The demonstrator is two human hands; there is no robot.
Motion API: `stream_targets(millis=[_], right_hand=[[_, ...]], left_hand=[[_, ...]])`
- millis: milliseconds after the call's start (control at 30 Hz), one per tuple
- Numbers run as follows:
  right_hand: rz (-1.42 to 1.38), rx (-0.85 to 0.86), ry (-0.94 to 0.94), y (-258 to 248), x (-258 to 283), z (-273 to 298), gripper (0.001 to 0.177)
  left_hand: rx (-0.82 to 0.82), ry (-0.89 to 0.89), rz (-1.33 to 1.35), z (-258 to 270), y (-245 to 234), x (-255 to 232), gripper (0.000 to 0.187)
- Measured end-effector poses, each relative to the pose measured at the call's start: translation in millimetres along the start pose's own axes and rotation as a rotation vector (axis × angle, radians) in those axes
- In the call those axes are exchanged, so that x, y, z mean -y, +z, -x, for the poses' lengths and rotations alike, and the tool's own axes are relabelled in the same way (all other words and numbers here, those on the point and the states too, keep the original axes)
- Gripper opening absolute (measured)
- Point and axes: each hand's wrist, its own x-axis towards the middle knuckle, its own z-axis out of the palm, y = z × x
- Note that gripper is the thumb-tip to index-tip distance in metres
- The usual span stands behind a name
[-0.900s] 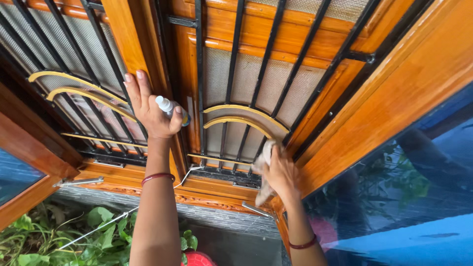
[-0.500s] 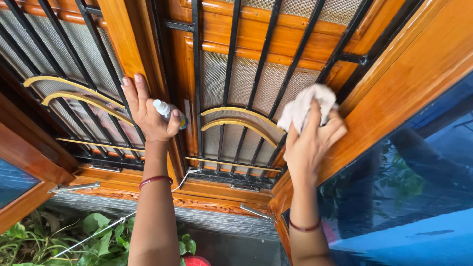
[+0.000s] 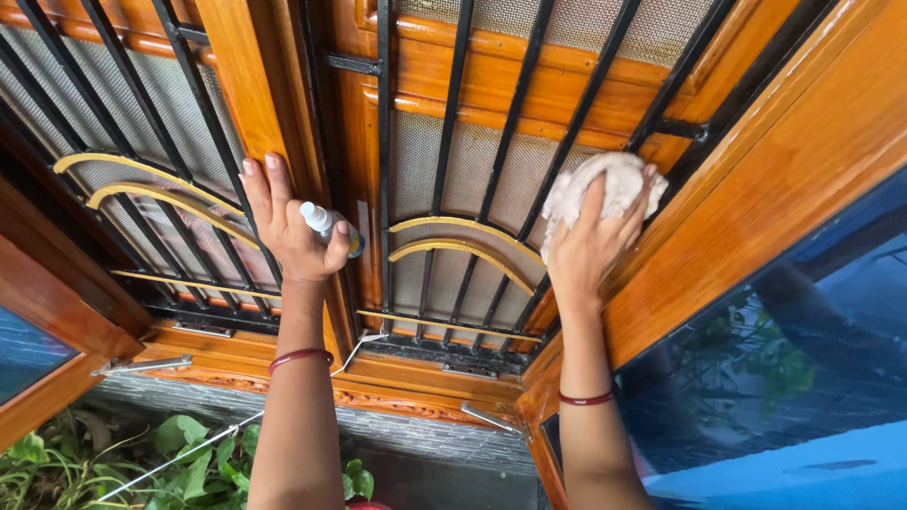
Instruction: The person sprays a cleaning solution onto a wooden window frame and wipes it with a cloth. They repeatedly apply the spray and wipe different sections of the frame, including the vertical bars and horizontal rails, to remove dirt.
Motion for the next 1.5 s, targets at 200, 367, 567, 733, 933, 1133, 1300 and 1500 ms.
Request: stream_targets(millis=[200, 367, 567, 733, 933, 1133, 1300, 1500], right_hand=[[-0.06, 0.044, 0.052, 17.8, 4.6, 43.6, 0.065], [-0.146, 0.006, 0.073, 32.4, -0.5, 78.1, 0.055], [-0.159, -0.062, 0.079, 60.6, -15.3, 112.2, 0.043], [-0.316, -0.06, 0.189, 76.8, -23.8, 139.1, 0.047], [-0.281, -0.013, 0.226, 92.3, -31.2, 174.1, 0.047], [-0.169, 0.118, 0.208, 116.0, -37.2, 227.3, 0.042], [-0.084, 0.241, 0.205, 118.7, -32.3, 256.3, 0.046], [-0.442, 0.178, 0.509, 99.6, 0.3, 263.9, 0.047]], left_hand=[[-0.014, 0.011, 0.006, -1.0, 1.1, 0.1, 0.053], [-0.008, 0.001, 0.008, 0.0, 1.2, 0.8, 0.054], [0.005, -0.001, 0.007, 1.6, 0.8, 2.0, 0.054], [0.007, -0.004, 0.007, 1.0, 0.3, 1.6, 0.055], [0.008, -0.01, 0.004, 0.6, -0.4, 0.0, 0.055], [0.009, -0.009, 0.006, 0.4, -0.4, 0.2, 0.056], [0.009, -0.007, 0.006, 0.7, -0.4, 0.4, 0.055], [0.002, 0.014, 0.0, -0.2, -0.4, 1.2, 0.057]])
